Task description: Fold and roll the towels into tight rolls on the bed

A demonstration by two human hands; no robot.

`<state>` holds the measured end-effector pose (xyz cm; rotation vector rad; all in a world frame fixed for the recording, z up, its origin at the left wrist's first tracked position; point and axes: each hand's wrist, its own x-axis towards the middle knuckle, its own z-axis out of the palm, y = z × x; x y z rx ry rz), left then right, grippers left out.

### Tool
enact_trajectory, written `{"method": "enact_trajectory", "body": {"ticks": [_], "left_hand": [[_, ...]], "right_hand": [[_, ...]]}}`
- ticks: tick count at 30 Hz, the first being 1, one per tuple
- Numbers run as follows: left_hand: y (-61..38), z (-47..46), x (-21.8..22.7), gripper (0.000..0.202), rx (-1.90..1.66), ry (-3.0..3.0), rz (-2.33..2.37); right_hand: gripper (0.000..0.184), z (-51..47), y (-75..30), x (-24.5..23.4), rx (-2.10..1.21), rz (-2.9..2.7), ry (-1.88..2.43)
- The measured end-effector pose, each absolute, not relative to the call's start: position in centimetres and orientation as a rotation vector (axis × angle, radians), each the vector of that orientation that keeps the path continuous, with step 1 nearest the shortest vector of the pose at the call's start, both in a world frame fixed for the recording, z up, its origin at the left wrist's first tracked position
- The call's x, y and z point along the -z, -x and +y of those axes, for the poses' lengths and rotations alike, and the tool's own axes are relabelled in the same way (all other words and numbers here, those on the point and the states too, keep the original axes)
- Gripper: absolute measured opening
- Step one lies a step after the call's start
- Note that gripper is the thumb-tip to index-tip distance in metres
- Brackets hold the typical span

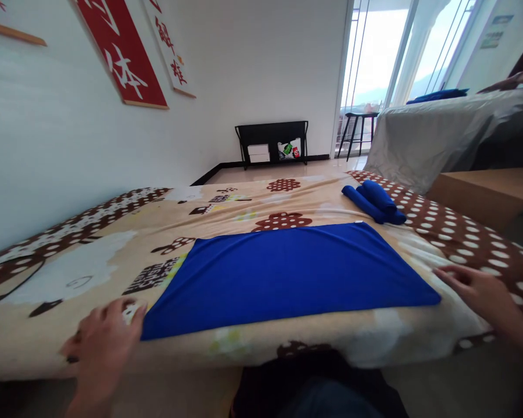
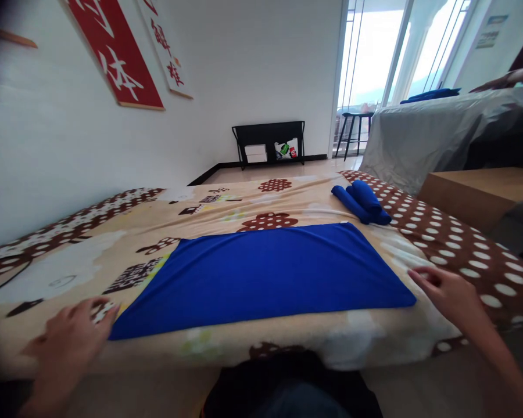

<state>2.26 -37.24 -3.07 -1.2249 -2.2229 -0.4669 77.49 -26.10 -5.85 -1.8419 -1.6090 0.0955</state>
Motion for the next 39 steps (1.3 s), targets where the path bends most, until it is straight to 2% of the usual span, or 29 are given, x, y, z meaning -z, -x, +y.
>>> {"method": "enact_trajectory", "body": {"ticks": [3, 5, 6, 9, 13, 18, 21, 25, 33, 36, 39], "left_hand": [[-11.1, -30.4, 1.1, 0.048, 0.627, 1.835, -1.947], [-18.0, -24.6, 0.8, 0.055, 0.451, 2.316, -1.835], [-21.1, -21.7, 1.1, 0.059, 0.295, 2.478, -1.816], [-26.4, -15.2, 3.0, 0.06, 0.13, 2.632, -1.785], [-20.8, -12.6, 4.5, 0.057, 0.036, 2.579, -1.91], [-6.3, -14.0, 3.3, 0.06, 0.011, 2.153, -2.287], [-2.9, -14.6, 2.6, 0.062, 0.018, 2.005, -2.35], [-6.4, -14.5, 2.2, 0.062, 0.106, 1.972, -2.235], [-26.8, -11.2, 6.3, 0.057, 0.095, 2.555, -1.754], [-25.5, -11.1, 6.6, 0.057, 0.099, 2.558, -1.801], [-17.6, -12.2, 5.7, 0.06, 0.095, 2.419, -2.001]], "right_hand": [[0.048, -22.4, -67.0, 2.5, -0.117, -2.02, 1.468], [0.056, -19.3, -57.8, 1.6, -0.237, -2.376, 1.16], [0.058, -17.7, -53.6, 1.8, -0.274, -2.467, 1.103], [0.061, -13.1, -45.7, 3.8, -0.348, -2.611, 1.082], [0.063, -8.3, -51.1, 6.1, -0.353, -2.634, 1.209], [0.071, -5.4, -66.9, 7.0, -0.277, -2.443, 1.573], [0.071, -5.1, -70.6, 7.4, -0.248, -2.376, 1.651], [0.07, -5.1, -67.8, 6.9, -0.192, -2.306, 1.646], [0.052, -7.7, -45.7, 6.9, -0.279, -2.521, 1.165], [0.052, -7.7, -45.9, 7.3, -0.28, -2.533, 1.144], [0.059, -6.5, -53.0, 7.2, -0.278, -2.51, 1.234]]}}
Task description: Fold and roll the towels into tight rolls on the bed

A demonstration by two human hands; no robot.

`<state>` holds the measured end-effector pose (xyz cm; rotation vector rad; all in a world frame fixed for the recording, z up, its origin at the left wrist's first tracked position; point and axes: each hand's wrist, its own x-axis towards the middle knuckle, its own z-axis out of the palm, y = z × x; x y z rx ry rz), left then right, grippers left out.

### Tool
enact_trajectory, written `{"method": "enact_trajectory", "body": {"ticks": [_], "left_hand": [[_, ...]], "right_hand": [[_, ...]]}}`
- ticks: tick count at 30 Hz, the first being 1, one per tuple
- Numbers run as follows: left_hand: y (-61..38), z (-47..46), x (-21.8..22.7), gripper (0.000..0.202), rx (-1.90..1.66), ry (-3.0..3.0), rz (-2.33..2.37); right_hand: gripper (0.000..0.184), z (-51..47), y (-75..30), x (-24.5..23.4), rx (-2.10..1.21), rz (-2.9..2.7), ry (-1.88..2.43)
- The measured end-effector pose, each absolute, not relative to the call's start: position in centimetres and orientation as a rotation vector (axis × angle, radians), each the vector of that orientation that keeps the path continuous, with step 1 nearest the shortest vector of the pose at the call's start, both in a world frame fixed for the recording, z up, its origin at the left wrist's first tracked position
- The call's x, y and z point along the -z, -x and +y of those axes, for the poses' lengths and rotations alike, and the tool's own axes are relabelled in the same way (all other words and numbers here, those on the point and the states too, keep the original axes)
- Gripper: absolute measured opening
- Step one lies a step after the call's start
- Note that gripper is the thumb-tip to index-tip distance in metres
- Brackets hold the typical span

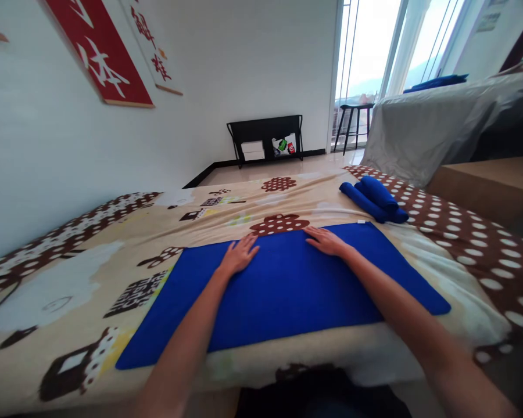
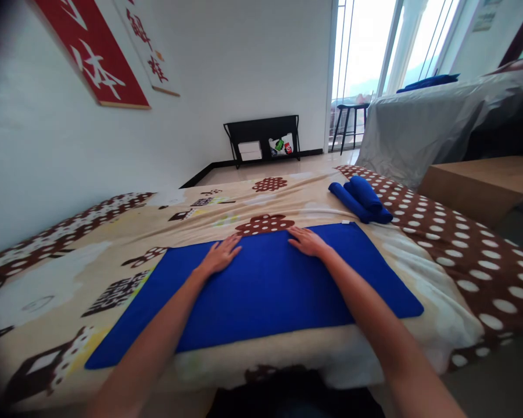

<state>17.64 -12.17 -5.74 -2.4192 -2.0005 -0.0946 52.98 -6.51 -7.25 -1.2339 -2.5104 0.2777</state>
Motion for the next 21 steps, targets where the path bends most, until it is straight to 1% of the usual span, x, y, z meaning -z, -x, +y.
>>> {"method": "enact_trajectory", "body": {"ticks": [3, 5, 7, 10, 13, 16, 18, 21], "left_hand": [[-9.0, -13.8, 5.1, 0.06, 0.087, 2.188, -2.236], [-5.2, -14.8, 5.0, 0.06, 0.088, 2.054, -2.34], [-3.3, -15.5, 5.1, 0.061, 0.1, 1.974, -2.389], [-3.3, -16.3, 4.6, 0.063, 0.142, 1.937, -2.384], [-6.5, -16.2, 3.2, 0.058, 0.212, 1.966, -2.293], [-13.4, -14.6, 2.0, 0.056, 0.279, 2.132, -2.116], [-19.1, -13.2, 2.2, 0.058, 0.306, 2.271, -1.995], [-26.0, -11.9, 4.1, 0.057, 0.296, 2.4, -1.936]], "right_hand": [[0.066, -5.4, -61.3, 7.4, -0.274, -2.438, 1.403], [0.067, -5.1, -65.4, 7.9, -0.272, -2.382, 1.509], [0.069, -5.2, -67.8, 8.2, -0.274, -2.338, 1.584], [0.071, -5.4, -68.7, 8.0, -0.282, -2.297, 1.634], [0.065, -5.3, -65.7, 6.8, -0.267, -2.237, 1.64], [0.054, -5.3, -57.9, 5.8, -0.239, -2.228, 1.514], [0.05, -6.0, -51.3, 5.8, -0.248, -2.301, 1.342], [0.044, -8.0, -43.7, 6.8, -0.26, -2.398, 1.157]]}}
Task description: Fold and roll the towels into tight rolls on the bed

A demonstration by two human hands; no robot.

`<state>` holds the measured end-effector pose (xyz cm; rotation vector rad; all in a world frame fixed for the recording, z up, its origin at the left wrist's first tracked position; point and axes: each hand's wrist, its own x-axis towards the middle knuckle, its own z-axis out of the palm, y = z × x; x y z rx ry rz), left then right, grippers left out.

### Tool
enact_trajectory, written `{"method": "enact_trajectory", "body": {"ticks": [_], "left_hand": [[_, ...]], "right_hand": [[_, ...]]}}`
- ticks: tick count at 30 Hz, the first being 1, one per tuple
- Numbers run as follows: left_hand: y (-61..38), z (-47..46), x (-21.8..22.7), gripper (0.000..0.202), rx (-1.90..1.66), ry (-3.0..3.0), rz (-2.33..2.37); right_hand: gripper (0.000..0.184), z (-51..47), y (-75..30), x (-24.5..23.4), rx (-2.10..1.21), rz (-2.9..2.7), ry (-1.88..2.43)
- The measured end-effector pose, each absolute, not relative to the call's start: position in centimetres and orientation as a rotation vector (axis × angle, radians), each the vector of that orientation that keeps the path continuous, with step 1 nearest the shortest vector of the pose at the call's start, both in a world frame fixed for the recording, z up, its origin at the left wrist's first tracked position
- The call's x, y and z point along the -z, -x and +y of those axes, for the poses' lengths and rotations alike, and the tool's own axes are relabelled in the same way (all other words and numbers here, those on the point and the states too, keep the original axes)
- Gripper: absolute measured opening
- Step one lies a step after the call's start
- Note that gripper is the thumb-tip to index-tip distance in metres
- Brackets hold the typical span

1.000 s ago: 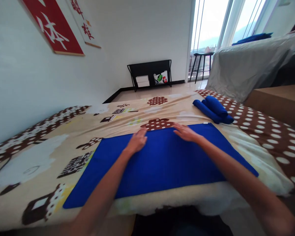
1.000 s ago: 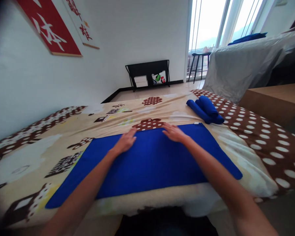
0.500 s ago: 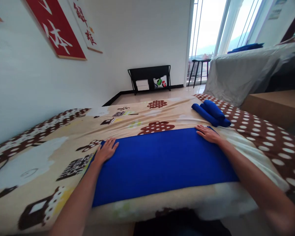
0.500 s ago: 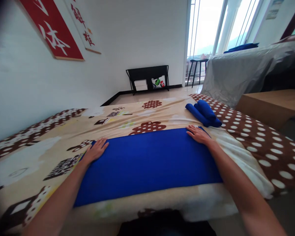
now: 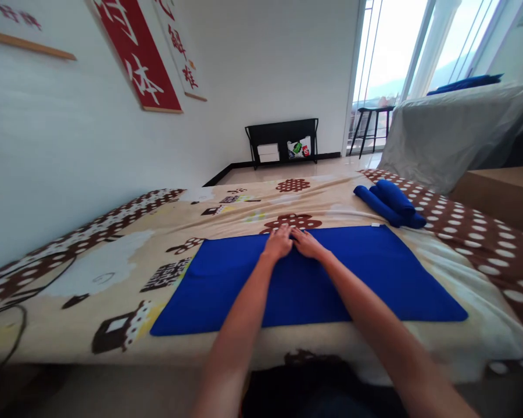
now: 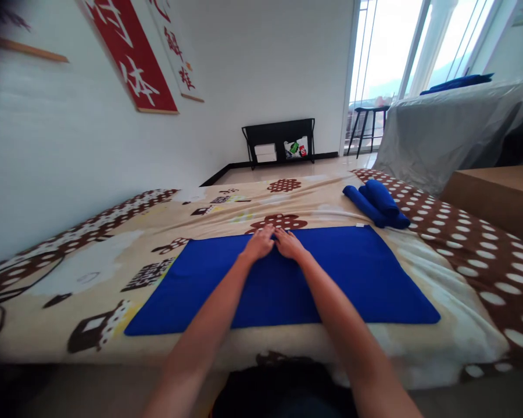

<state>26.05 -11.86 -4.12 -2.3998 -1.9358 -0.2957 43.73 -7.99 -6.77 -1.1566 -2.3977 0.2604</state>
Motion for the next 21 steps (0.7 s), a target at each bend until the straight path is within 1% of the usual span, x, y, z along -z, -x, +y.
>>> {"method": "enact_trajectory", "body": {"ticks": [4, 9, 12, 15, 18, 21], "left_hand": [[-29.0, -12.4, 6.9, 0.058, 0.331, 2.389, -2.001], [-26.9, -13.0, 7.0, 0.058, 0.315, 2.383, -2.072], [-23.3, -13.4, 6.4, 0.063, 0.264, 2.447, -2.052], [-18.0, -14.2, 5.8, 0.064, 0.216, 2.434, -2.097], [-12.4, -15.1, 5.4, 0.063, 0.181, 2.306, -2.226], [-8.2, -15.7, 5.3, 0.062, 0.189, 2.1, -2.367]], "right_hand": [[0.038, -9.6, -41.2, 8.0, -0.253, -2.444, 1.093], [0.05, -8.2, -44.8, 8.2, -0.249, -2.482, 1.15], [0.058, -6.9, -50.2, 8.3, -0.247, -2.489, 1.224], [0.061, -6.1, -57.4, 8.7, -0.238, -2.47, 1.328], [0.066, -5.5, -63.2, 9.2, -0.219, -2.428, 1.45], [0.071, -5.0, -66.2, 9.7, -0.206, -2.405, 1.545]]}}
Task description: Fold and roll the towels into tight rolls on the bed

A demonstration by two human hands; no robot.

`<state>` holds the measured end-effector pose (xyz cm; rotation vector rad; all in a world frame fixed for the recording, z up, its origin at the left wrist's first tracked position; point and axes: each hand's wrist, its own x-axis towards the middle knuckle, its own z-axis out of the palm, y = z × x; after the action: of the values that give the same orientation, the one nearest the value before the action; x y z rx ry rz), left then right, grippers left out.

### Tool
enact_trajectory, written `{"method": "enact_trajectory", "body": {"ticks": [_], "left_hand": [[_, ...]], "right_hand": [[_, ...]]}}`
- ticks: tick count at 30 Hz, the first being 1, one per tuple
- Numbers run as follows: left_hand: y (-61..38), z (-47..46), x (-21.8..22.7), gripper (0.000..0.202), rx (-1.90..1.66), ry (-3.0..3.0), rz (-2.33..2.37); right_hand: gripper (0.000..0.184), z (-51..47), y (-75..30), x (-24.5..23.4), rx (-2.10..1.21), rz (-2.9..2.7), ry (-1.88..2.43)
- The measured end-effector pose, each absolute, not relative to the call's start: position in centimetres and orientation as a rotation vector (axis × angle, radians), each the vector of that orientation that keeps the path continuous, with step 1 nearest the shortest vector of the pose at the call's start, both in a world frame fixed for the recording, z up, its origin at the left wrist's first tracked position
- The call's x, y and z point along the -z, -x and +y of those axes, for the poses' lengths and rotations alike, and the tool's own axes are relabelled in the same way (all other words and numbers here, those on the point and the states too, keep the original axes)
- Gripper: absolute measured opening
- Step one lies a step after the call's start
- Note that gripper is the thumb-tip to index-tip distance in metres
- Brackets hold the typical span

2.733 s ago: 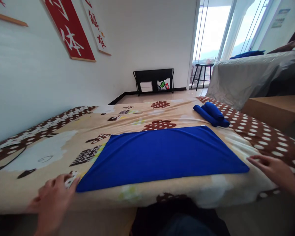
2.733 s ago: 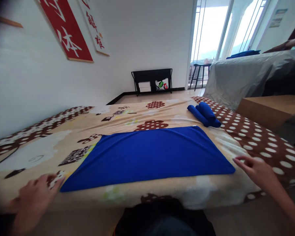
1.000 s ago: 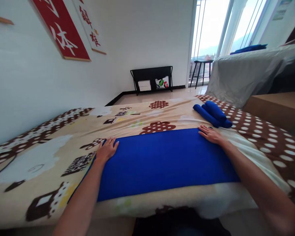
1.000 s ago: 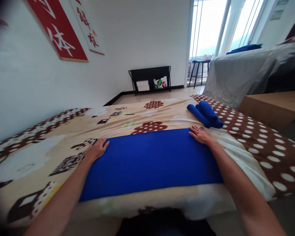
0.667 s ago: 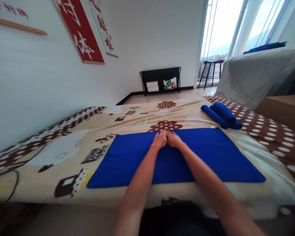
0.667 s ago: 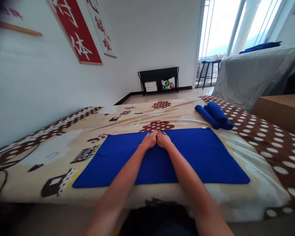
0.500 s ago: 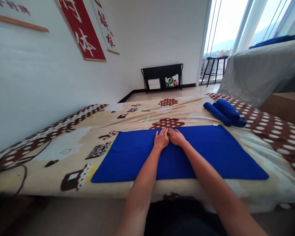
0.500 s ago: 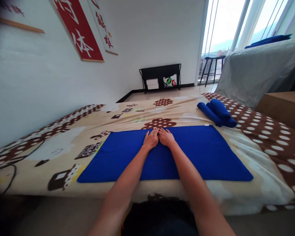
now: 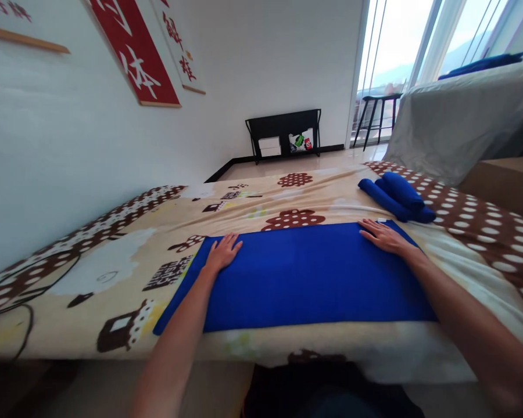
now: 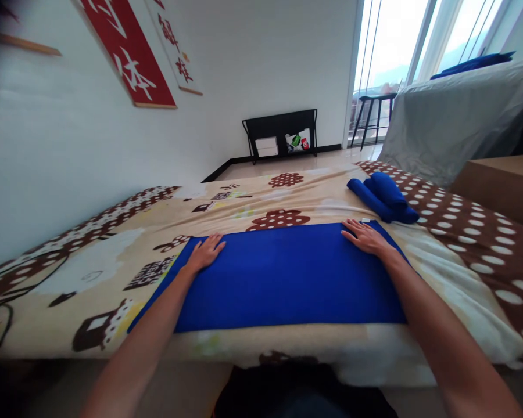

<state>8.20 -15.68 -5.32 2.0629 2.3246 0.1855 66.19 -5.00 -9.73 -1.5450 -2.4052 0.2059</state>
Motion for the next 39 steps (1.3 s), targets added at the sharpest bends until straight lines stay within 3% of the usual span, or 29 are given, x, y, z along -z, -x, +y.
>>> {"method": "enact_trajectory", "body": {"ticks": [7, 14, 18, 22, 32, 37, 39], "left_hand": [[-4.8, -16.6, 5.1, 0.069, -0.357, -1.731, 2.723], [-9.3, -21.6, 2.7, 0.053, -0.621, -2.194, 2.552], [-9.6, -29.1, 5.5, 0.054, -0.497, -2.374, 2.326], [-6.8, -36.3, 8.9, 0.052, -0.503, -2.167, 2.621], [-2.9, -40.3, 11.0, 0.052, -0.91, -2.232, 2.678], [-8.7, -38.3, 6.7, 0.045, -1.022, -2.163, 2.739], [-15.4, -35.8, 5.0, 0.048, -0.976, -2.344, 2.461]], "right_hand": [[0.072, -4.7, -68.9, 10.0, -0.163, -2.283, 1.814], [0.078, -9.4, -67.2, 9.1, -0.021, -2.075, 1.928], [0.065, -18.1, -68.1, 11.7, 0.021, -2.345, 1.62], [0.061, -25.6, -71.8, 14.2, 0.277, -2.283, 1.551], [0.06, -28.7, -77.0, 15.7, 0.307, -2.058, 1.57], [0.058, -27.6, -67.5, 11.4, 0.362, -1.806, 1.589], [0.055, -27.2, -59.8, 8.8, 0.222, -1.975, 1.456]]}}
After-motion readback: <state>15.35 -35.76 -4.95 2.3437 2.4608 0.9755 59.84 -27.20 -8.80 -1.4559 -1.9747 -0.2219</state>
